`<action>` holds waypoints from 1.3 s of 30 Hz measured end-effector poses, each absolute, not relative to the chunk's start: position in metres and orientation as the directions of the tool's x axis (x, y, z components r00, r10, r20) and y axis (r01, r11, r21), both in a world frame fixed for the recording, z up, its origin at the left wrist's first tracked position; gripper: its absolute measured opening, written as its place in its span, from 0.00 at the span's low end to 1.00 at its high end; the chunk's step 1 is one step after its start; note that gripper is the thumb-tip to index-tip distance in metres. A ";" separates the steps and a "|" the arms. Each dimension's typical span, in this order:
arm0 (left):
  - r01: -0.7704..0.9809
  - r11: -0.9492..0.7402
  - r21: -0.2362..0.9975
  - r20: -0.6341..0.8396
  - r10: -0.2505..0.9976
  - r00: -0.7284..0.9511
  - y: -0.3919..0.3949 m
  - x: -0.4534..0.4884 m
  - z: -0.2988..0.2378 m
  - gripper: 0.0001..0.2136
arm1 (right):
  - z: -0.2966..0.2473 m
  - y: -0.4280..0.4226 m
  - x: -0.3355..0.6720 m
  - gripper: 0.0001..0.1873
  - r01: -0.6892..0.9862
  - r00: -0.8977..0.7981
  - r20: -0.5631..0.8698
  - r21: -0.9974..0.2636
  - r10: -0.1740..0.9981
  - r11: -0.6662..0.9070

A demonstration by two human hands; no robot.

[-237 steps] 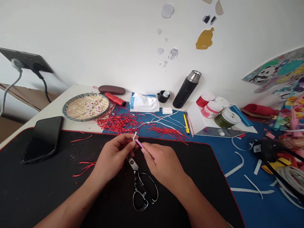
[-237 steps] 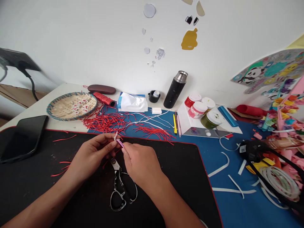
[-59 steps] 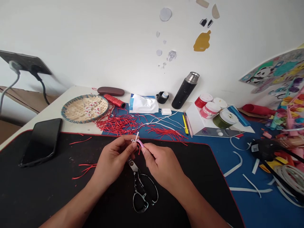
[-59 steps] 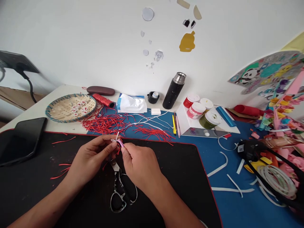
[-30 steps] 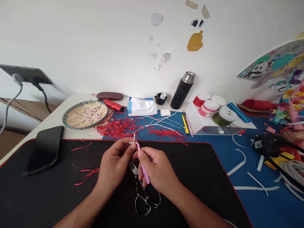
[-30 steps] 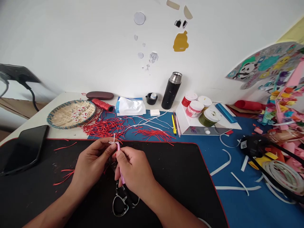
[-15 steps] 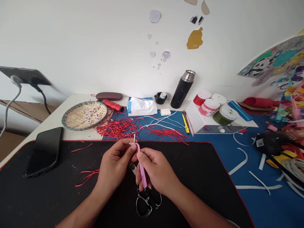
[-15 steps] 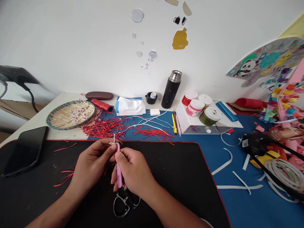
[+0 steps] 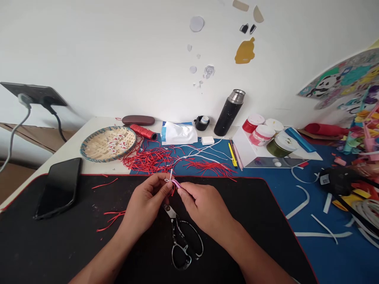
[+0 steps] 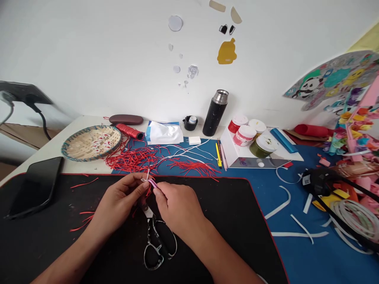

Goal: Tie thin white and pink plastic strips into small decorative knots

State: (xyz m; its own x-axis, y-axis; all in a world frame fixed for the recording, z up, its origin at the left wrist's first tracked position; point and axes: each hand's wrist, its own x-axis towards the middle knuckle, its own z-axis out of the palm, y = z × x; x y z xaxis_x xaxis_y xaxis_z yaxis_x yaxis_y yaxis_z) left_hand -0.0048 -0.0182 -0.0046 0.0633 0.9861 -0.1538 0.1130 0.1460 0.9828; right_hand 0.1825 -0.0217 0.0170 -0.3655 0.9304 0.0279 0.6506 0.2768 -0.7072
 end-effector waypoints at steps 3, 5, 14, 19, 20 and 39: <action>0.125 0.157 0.980 -0.169 0.980 0.100 -0.017 -0.007 -0.003 0.14 | 0.018 -0.021 0.185 0.13 0.679 -0.394 0.014 -0.669 0.919 0.302; 0.145 0.159 0.977 -0.178 0.976 0.128 -0.016 -0.008 -0.003 0.14 | 0.019 -0.021 0.186 0.12 0.702 -0.414 0.009 -0.634 0.910 0.325; 0.222 0.111 0.969 -0.155 0.969 0.191 -0.014 -0.009 0.002 0.11 | 0.022 -0.017 0.192 0.14 0.791 -0.493 0.008 -0.413 0.870 0.452; 0.146 0.153 0.977 -0.173 0.975 0.141 -0.015 -0.006 0.003 0.12 | 0.024 -0.018 0.192 0.14 0.792 -0.483 0.018 -0.418 0.876 0.445; 0.131 0.157 0.979 -0.173 0.977 0.124 -0.015 -0.006 0.003 0.12 | 0.024 -0.018 0.192 0.14 0.790 -0.477 0.017 -0.430 0.879 0.437; 0.129 0.149 0.980 -0.152 0.988 0.010 -0.017 -0.001 -0.003 0.15 | 0.016 -0.025 0.177 0.12 0.693 -0.390 0.003 -0.657 0.921 0.296</action>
State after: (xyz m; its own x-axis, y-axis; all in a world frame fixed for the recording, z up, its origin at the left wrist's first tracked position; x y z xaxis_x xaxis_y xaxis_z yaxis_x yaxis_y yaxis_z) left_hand -0.0010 -0.0168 -0.0029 0.0104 0.9884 -0.1518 0.1286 0.1493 0.9804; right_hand 0.1770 -0.0245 0.0155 -0.3900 0.9208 0.0033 0.6931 0.2959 -0.6573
